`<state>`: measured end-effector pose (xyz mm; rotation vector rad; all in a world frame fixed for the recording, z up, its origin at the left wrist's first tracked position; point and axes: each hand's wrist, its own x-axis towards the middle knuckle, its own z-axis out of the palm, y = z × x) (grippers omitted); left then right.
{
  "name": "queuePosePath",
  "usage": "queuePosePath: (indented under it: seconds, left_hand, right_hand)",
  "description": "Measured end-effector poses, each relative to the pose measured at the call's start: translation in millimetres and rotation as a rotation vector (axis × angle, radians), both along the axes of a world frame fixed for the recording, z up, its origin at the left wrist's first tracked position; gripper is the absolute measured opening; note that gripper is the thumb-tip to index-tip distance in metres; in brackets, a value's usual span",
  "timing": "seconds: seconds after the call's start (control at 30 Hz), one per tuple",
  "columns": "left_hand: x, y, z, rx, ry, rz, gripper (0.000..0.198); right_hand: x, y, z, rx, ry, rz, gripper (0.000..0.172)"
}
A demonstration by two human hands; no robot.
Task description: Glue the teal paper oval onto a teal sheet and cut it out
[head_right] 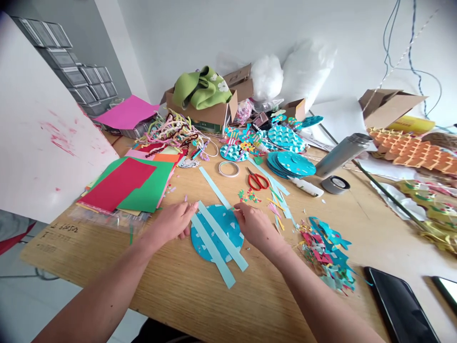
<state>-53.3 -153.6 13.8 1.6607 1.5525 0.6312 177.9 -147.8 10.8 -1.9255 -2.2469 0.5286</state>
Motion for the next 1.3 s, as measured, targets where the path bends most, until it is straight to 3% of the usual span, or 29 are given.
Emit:
queuePosePath:
  seconds: [0.23,0.37,0.67,0.87,1.03,1.17,1.3]
  left_hand:
    - [-6.4,6.4,0.3,0.002,0.064,0.067,0.031]
    - [-10.2,10.7,2.4,0.048,0.166,0.075,0.033]
    - [-10.9,12.3,2.9,0.147,0.222,0.085,0.036]
    - [-10.8,13.1,-0.4,0.147,0.278,0.071,0.037]
    - [-10.3,14.0,-6.6,0.211,0.411,0.033,0.034]
    - [-12.6,15.4,-12.5,0.197,0.417,-0.007,0.014]
    - [-14.4,14.9,-16.0,0.155,0.402,-0.052,0.005]
  right_hand:
    - [-2.8,-29.8,4.7,-0.045,0.048,-0.042,0.033]
    - [-3.3,-42.2,3.7,-0.053,0.153,-0.016,0.031]
    - [-3.1,-37.8,6.7,-0.063,0.148,-0.005,0.027]
    - [-8.1,-17.6,10.4,-0.011,0.111,0.042,0.022]
    - [-32.4,21.3,14.4,-0.02,0.072,0.179,0.023]
    - [-49.9,61.1,5.0,-0.028,0.035,0.272,0.03]
    - [-59.8,85.4,-7.4,-0.041,-0.026,0.342,0.023]
